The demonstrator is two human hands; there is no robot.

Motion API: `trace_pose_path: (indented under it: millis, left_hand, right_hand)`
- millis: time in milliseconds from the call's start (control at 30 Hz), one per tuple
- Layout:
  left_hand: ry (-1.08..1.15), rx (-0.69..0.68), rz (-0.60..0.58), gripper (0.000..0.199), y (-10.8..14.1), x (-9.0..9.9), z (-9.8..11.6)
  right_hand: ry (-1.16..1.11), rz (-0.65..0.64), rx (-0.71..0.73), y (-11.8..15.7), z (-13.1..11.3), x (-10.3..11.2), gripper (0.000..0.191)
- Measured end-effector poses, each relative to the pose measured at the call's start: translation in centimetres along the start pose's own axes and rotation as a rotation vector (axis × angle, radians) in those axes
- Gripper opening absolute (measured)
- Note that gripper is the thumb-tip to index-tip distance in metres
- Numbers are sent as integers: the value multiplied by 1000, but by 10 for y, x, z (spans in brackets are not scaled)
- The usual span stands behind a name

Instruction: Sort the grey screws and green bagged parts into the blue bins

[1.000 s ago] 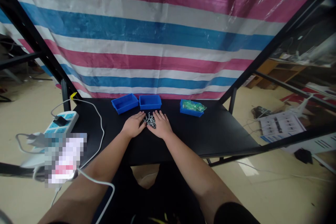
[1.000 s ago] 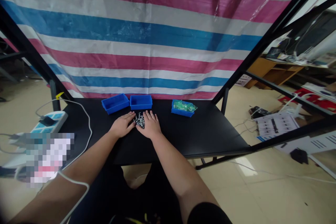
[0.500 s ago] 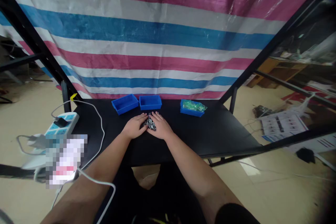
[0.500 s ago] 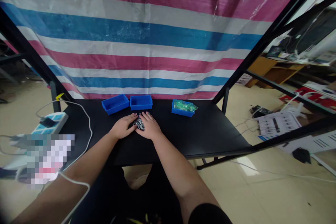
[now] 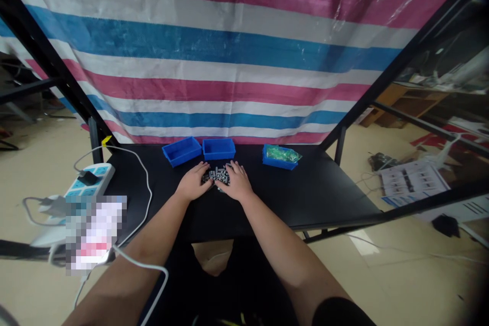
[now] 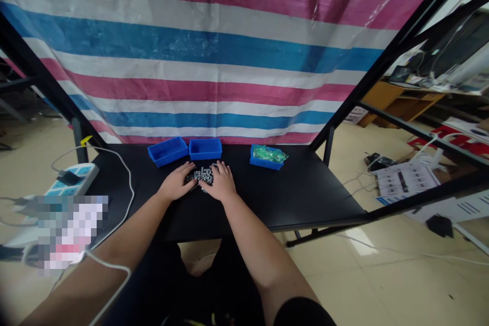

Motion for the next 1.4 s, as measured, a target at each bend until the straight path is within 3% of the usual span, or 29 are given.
trace_pose_path:
  millis: [200, 300, 500, 667, 767, 1000, 1167, 1400]
  left_hand:
    - [97, 2, 23, 55, 0, 8, 2]
    - [99, 5, 40, 54, -1, 9, 0]
    - [-35, -2, -1, 65, -1, -1, 0]
    - [-84, -40, -106, 78, 0, -5, 7]
    - [-34, -76, -175, 82, 2, -5, 11]
    - [14, -147, -252, 118, 3, -8, 16]
    - [10, -151, -239, 116, 2, -10, 16]
    - [6, -135, -202, 91, 2, -9, 17]
  right_hand:
    - [-136, 55, 7, -2, 5, 2, 44]
    - [-158, 97, 4, -4, 8, 3, 38]
    - [-154, 111, 70, -4, 0, 7, 44]
    - [-90, 1, 81, -1, -4, 3, 75]
    - [-77, -79, 109, 0, -8, -1, 81]
    - [-71, -112, 147, 1, -13, -2, 108]
    - [-73, -94, 163, -6, -17, -5, 96]
    - [-108, -97, 203, -11, -22, -6, 83]
Point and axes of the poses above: each hand's wrist, its own y-axis away from the middle knuckle, its own x-axis out of the back of the hand, z = x × y, the point moved 8 cm from there along -y, towards the middle knuckle, and after that the axes turned 11 degrees about z, right-handed, at the moved point
